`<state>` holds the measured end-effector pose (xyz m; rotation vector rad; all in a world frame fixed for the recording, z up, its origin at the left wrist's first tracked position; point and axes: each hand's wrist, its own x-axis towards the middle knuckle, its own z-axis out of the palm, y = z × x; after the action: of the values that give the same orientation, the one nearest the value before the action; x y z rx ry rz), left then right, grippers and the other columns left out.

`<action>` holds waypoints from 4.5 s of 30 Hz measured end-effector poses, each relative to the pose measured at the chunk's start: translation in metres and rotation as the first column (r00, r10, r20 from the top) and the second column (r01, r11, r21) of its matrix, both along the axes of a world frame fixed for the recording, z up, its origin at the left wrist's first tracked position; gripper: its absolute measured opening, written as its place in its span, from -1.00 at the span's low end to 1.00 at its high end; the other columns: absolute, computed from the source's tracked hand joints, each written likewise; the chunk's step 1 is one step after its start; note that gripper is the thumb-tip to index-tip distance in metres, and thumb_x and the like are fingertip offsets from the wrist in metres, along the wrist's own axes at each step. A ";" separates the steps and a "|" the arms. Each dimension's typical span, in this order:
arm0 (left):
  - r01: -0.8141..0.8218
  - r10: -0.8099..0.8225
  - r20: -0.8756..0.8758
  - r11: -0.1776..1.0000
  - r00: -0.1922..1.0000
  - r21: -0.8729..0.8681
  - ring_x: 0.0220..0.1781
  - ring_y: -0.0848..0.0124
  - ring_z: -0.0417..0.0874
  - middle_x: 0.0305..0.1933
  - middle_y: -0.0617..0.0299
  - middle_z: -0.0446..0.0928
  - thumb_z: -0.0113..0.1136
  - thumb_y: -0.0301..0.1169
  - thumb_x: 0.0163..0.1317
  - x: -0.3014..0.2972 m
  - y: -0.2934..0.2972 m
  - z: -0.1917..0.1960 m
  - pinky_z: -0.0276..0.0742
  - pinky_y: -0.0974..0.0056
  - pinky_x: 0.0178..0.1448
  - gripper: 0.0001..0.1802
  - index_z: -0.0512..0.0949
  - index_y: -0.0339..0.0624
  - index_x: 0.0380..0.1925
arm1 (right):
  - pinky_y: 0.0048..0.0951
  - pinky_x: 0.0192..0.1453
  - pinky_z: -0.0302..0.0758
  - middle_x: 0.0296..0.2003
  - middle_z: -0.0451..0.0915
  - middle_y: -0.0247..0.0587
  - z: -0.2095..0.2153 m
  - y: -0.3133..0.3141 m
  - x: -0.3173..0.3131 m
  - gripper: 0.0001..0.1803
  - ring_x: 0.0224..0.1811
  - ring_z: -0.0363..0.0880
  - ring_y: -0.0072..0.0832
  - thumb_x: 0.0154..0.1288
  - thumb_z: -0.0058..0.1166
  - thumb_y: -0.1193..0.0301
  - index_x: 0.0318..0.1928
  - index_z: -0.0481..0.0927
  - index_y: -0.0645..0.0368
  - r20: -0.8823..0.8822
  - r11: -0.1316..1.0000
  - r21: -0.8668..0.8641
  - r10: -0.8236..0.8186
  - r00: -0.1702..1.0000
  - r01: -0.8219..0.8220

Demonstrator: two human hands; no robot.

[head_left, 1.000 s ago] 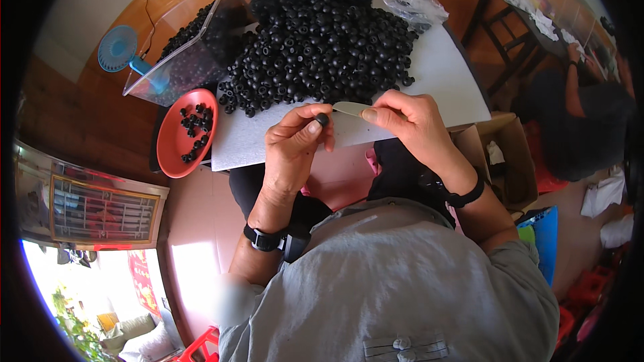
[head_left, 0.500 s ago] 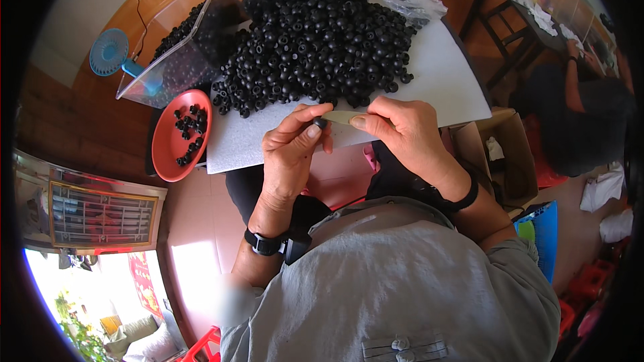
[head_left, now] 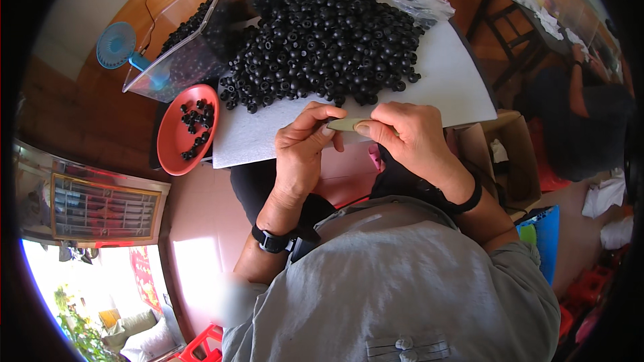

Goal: Trimming or cleaning small black shoe components using a small knife.

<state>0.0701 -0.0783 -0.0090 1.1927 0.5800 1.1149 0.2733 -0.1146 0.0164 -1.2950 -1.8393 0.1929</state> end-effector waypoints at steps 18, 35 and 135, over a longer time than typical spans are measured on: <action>-0.176 0.920 -0.377 0.390 0.104 0.904 0.10 0.20 0.52 -0.04 0.18 0.62 0.36 -0.61 0.08 -0.141 0.044 0.031 0.49 0.16 0.15 -0.68 0.73 -0.11 -0.13 | -0.61 -0.48 0.20 -0.58 0.45 -0.48 -0.012 -0.001 0.043 -0.71 -0.55 0.29 -0.74 0.43 0.26 0.28 -0.35 0.67 0.26 -0.679 0.914 -0.213 0.115 0.725 -0.345; 0.063 0.861 -0.484 0.481 0.156 0.875 0.00 -0.01 0.50 -0.17 0.04 0.52 0.29 -0.54 0.14 -0.077 0.041 0.010 0.50 -0.04 0.06 -0.81 0.64 -0.24 -0.21 | -0.61 -0.49 0.20 -0.59 0.46 -0.46 -0.016 -0.003 0.039 -0.69 -0.56 0.30 -0.74 0.44 0.26 0.26 -0.35 0.66 0.28 -0.638 0.936 -0.151 0.153 0.755 -0.317; -0.542 0.748 -0.297 0.644 0.594 0.540 -0.30 0.52 0.62 -0.28 0.24 0.66 0.37 -0.53 0.17 -0.078 0.034 0.040 0.52 0.40 -0.21 -0.78 0.74 -0.31 -0.16 | -0.64 -0.43 0.23 -0.55 0.43 -0.52 0.004 -0.006 0.017 -0.76 -0.50 0.29 -0.78 0.21 0.40 0.37 -0.33 0.58 0.23 -0.522 0.923 -0.170 0.213 0.826 -0.345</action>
<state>-0.0075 -0.0443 0.0313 1.7163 1.3442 1.6215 0.2907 -0.1208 0.0207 -1.0046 -1.5727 0.8740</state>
